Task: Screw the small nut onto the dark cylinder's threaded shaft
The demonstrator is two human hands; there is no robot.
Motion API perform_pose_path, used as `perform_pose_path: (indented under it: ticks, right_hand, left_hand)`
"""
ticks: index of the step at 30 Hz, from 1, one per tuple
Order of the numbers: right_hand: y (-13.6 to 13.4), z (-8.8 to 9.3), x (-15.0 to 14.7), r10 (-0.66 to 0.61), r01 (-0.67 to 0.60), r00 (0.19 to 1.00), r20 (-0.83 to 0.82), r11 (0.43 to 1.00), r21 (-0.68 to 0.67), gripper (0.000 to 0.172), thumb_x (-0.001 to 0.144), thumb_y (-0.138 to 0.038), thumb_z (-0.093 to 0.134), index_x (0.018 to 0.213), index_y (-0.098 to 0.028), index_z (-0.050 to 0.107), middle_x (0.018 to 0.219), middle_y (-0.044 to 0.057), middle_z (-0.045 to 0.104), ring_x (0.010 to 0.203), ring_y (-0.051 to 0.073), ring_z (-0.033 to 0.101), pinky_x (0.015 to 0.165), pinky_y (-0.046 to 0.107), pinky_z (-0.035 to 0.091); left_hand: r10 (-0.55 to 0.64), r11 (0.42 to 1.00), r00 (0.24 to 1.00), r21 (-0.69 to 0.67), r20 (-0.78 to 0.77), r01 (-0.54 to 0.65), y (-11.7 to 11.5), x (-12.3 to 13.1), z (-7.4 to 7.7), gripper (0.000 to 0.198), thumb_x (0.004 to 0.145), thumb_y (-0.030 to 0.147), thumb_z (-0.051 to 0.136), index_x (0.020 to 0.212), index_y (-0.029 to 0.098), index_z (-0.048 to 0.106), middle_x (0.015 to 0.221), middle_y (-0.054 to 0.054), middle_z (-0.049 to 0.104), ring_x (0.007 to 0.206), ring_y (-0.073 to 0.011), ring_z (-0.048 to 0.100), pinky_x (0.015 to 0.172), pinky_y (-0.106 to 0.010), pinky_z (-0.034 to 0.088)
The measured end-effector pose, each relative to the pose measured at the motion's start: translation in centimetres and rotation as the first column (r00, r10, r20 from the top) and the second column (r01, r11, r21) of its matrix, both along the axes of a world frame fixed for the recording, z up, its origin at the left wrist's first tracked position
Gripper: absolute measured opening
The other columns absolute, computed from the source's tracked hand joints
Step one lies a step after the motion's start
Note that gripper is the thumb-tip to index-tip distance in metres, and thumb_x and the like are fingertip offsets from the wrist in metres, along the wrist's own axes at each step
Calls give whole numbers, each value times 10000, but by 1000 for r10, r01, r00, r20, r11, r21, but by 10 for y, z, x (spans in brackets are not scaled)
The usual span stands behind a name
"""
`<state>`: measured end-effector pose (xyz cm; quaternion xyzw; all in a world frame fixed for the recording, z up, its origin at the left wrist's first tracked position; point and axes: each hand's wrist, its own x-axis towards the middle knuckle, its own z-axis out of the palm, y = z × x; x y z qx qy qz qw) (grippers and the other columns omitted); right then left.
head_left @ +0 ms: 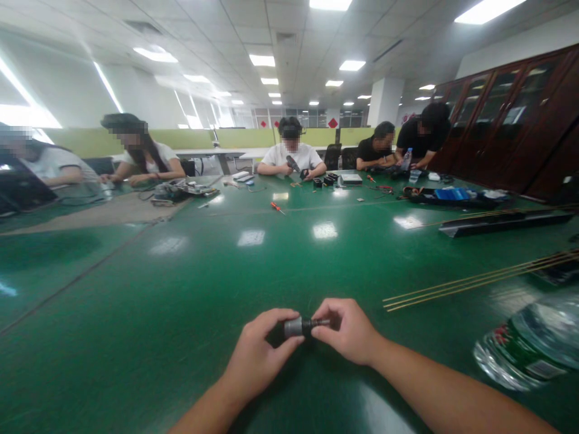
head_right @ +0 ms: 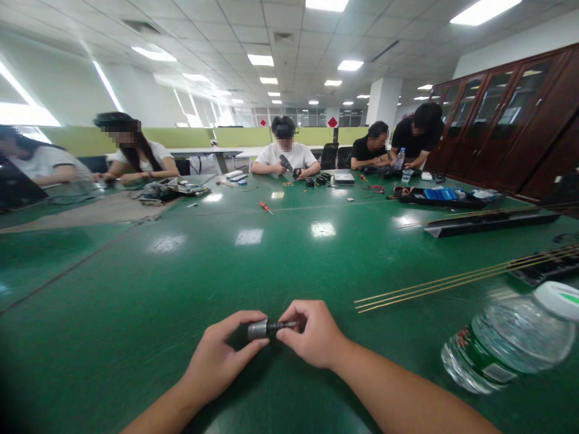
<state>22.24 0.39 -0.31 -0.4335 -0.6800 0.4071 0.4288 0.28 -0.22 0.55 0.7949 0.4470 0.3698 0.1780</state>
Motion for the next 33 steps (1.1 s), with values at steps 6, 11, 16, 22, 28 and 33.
perform_pose_path:
  ticks: [6, 11, 16, 22, 28, 33]
  right_hand:
    - [1, -1, 1, 4, -4, 1000, 10, 1000, 3, 65, 710, -182, 716, 758, -154, 683, 652, -5, 638, 590, 129, 549, 570, 227, 414]
    - [1, 1, 1, 4, -4, 1000, 15, 1000, -5, 64, 723, -195, 711, 766, -156, 683, 640, -7, 641, 570, 125, 545, 554, 223, 416]
    - [1, 1, 1, 6, -6, 1000, 12, 1000, -2, 69, 720, -196, 713, 768, -155, 686, 657, 0, 649, 581, 130, 553, 564, 229, 424]
    - [1, 2, 1, -3, 2, 1000, 25, 1000, 22, 69, 719, -208, 709, 764, -160, 690, 647, -2, 645, 580, 129, 549, 557, 227, 416]
    - [1, 2, 1, -6, 6, 1000, 13, 1000, 18, 61, 717, -204, 704, 754, -160, 685, 632, -7, 633, 574, 127, 544, 555, 226, 414]
    - [2, 0, 2, -1, 0, 1000, 22, 1000, 12, 71, 719, -210, 714, 757, -160, 681, 627, -10, 632, 571, 127, 545, 545, 222, 412]
  left_hand:
    - [-1, 1000, 1000, -4, 0, 1, 2, 0, -2, 256, 779, 259, 745, 1031, 241, 701, 1005, -35, 756, 933, -220, 711, 870, -339, 561]
    - [2, 1000, 1000, -11, -6, -2, 1, -1, -3, 259, 787, 273, 743, 1041, 236, 702, 1015, -47, 754, 945, -226, 710, 879, -346, 562]
    - [2, 1000, 1000, 8, -12, -2, 2, -1, -1, 255, 782, 275, 746, 1031, 234, 706, 1004, -48, 756, 935, -228, 714, 875, -347, 568]
    - [3, 1000, 1000, 4, -8, -3, 2, -1, -1, 265, 782, 273, 745, 1041, 237, 701, 1004, -44, 756, 929, -224, 715, 867, -341, 568]
    - [9, 1000, 1000, -17, -5, -9, 2, -1, -2, 260, 785, 274, 744, 1039, 237, 698, 1006, -43, 754, 934, -226, 712, 879, -356, 564]
    - [6, 1000, 1000, -10, 5, -6, 2, -2, -3, 264, 789, 288, 742, 1042, 223, 703, 1013, -61, 753, 947, -233, 710, 880, -358, 568]
